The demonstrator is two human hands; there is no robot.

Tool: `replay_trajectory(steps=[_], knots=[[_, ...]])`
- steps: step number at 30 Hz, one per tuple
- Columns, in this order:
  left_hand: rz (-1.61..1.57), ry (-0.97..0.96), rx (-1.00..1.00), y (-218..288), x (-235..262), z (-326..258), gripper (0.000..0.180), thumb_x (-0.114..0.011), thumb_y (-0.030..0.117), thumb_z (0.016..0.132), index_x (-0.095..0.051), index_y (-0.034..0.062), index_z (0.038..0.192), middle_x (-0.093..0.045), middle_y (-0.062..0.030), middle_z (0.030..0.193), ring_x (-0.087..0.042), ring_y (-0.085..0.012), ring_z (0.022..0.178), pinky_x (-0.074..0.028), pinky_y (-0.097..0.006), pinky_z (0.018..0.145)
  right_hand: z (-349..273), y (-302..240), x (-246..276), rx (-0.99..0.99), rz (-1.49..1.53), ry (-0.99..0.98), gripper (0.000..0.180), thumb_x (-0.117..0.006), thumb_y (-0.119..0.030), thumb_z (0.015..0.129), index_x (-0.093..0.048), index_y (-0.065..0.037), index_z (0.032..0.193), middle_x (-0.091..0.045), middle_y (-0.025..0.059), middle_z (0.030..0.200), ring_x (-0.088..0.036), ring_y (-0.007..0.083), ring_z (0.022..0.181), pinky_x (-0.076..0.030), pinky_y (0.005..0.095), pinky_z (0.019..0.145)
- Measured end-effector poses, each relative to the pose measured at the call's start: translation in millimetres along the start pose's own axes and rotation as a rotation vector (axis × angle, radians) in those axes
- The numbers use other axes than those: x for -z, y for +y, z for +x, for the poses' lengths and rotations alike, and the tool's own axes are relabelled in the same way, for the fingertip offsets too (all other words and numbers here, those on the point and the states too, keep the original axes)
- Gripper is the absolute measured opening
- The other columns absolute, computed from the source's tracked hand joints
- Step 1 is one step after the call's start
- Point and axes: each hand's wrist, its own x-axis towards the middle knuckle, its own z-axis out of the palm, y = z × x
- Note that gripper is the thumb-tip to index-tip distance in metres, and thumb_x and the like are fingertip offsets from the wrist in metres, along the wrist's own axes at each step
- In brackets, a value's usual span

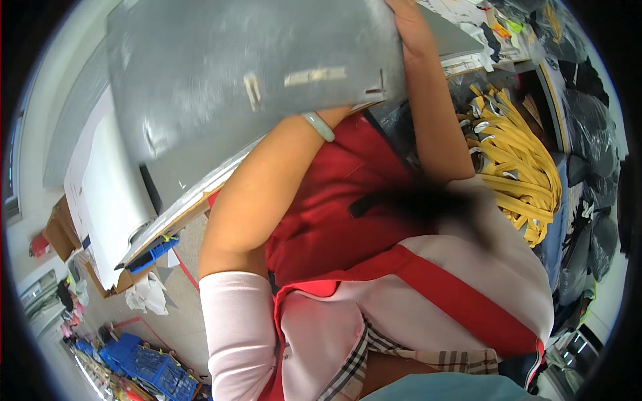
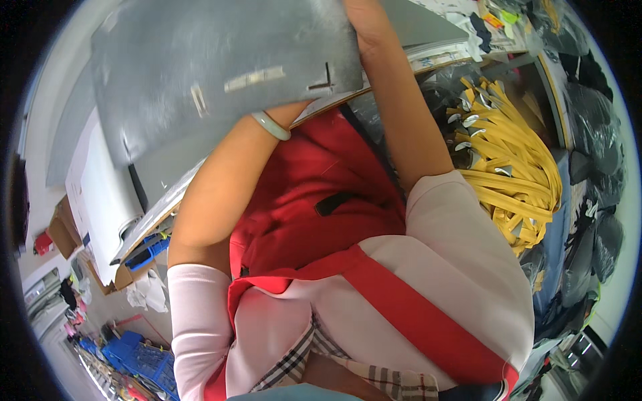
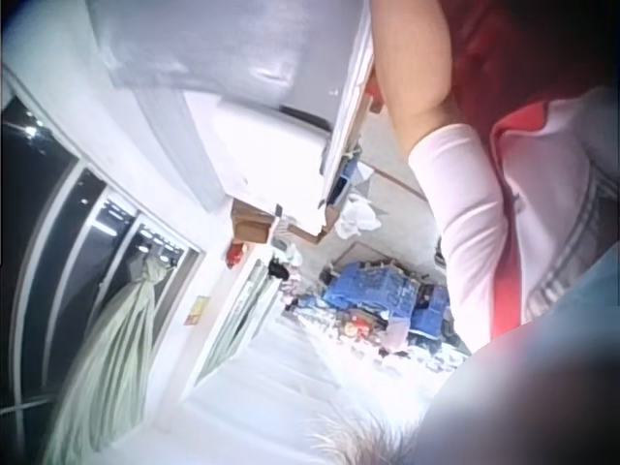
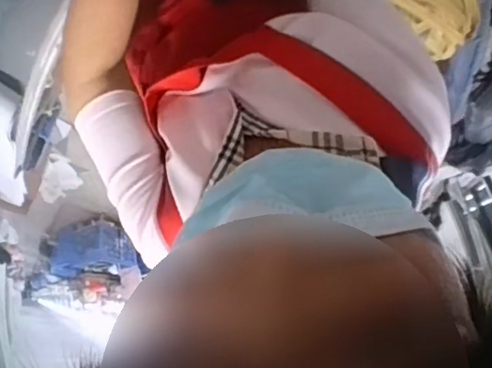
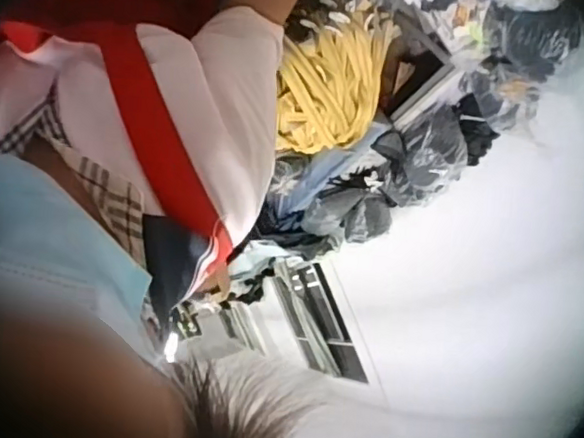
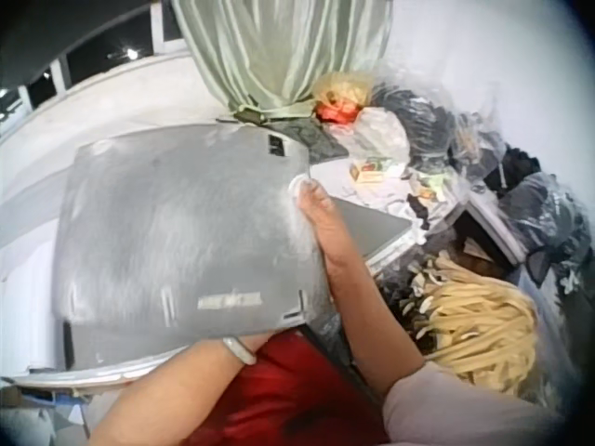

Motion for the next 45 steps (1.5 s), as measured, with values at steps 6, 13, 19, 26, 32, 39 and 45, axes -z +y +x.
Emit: replay_trajectory(steps=[6, 13, 19, 26, 32, 39, 45], knots=[[-0.026, 0.015, 0.093, -5.0, -29.2, 7.2, 0.027, -0.070, 0.023, 0.091, -0.072, 0.0083, 0.113, -0.075, -0.0111, 0.102, -0.071, -0.0299, 0.091, -0.056, -0.044, 0.079, -2.6, -9.8, 11.9, 0.000, 0.025, -0.005, 0.018, -0.061, -0.028, 0.106, -0.065, -0.013, 0.115, -0.068, -0.0039, 0.099, -0.064, 0.0066, 0.086, -0.051, 0.0236, 0.078], [-0.010, 0.051, 0.214, -54.0, -38.0, 16.2, 0.025, -0.070, 0.024, 0.092, -0.072, 0.0076, 0.110, -0.075, -0.0105, 0.100, -0.071, -0.0289, 0.088, -0.057, -0.043, 0.078, -12.8, 11.4, 35.9, -0.015, -0.032, 0.049, 0.020, -0.063, -0.027, 0.105, -0.064, -0.012, 0.118, -0.069, -0.0030, 0.098, -0.064, 0.0068, 0.084, -0.052, 0.0238, 0.077], [0.008, 0.088, 0.309, -79.1, -10.6, -0.4, 0.024, -0.070, 0.024, 0.092, -0.072, 0.0070, 0.109, -0.075, -0.0100, 0.099, -0.071, -0.0281, 0.086, -0.057, -0.042, 0.077, -41.5, 0.8, 2.7, -0.082, -0.053, 0.008, 0.025, -0.065, -0.027, 0.103, -0.062, -0.009, 0.121, -0.072, 0.0016, 0.104, -0.069, 0.0097, 0.088, -0.057, 0.0261, 0.079], [-0.066, 0.108, 0.343, -80.1, 18.5, -8.6, 0.023, -0.071, 0.025, 0.093, -0.072, 0.0062, 0.106, -0.075, -0.0094, 0.097, -0.071, -0.0271, 0.083, -0.057, -0.041, 0.076, -42.8, 0.0, -25.2, -0.148, -0.090, 0.069, 0.023, -0.073, -0.026, 0.099, -0.066, -0.009, 0.113, -0.072, -0.0007, 0.097, -0.067, 0.0075, 0.086, -0.055, 0.0237, 0.078], [-0.084, 0.126, 0.453, -118.2, 47.8, -30.1, 0.023, -0.071, 0.026, 0.093, -0.072, 0.0056, 0.105, -0.075, -0.0089, 0.095, -0.071, -0.0262, 0.081, -0.057, -0.041, 0.075, -37.8, -4.2, 18.6, -0.085, -0.120, 0.133, 0.024, -0.073, -0.028, 0.098, -0.067, -0.010, 0.113, -0.072, -0.0014, 0.098, -0.067, 0.0072, 0.084, -0.054, 0.0231, 0.078], [-0.166, 0.469, 1.089, -214.3, 199.5, -43.6, 0.034, -0.067, 0.027, 0.100, -0.071, -0.0015, 0.083, -0.064, -0.0045, 0.069, -0.059, -0.0140, 0.061, -0.051, -0.032, 0.056, -45.7, -4.6, 35.8, -0.087, -0.192, 0.444, 0.033, -0.069, -0.035, 0.100, -0.065, -0.011, 0.123, -0.071, 0.0011, 0.110, -0.066, 0.0093, 0.094, -0.054, 0.0269, 0.085], [-0.103, 0.613, 1.083, -182.3, 337.5, -88.1, 0.037, -0.068, 0.024, 0.100, -0.055, 0.0051, 0.071, -0.055, -0.0022, 0.064, -0.053, -0.0122, 0.054, -0.047, -0.031, 0.048, -18.6, 21.5, 114.3, -0.197, -0.132, 0.284, 0.064, -0.067, -0.040, 0.100, -0.049, -0.006, 0.151, -0.059, 0.0083, 0.142, -0.061, 0.0204, 0.124, -0.049, 0.0353, 0.107]])
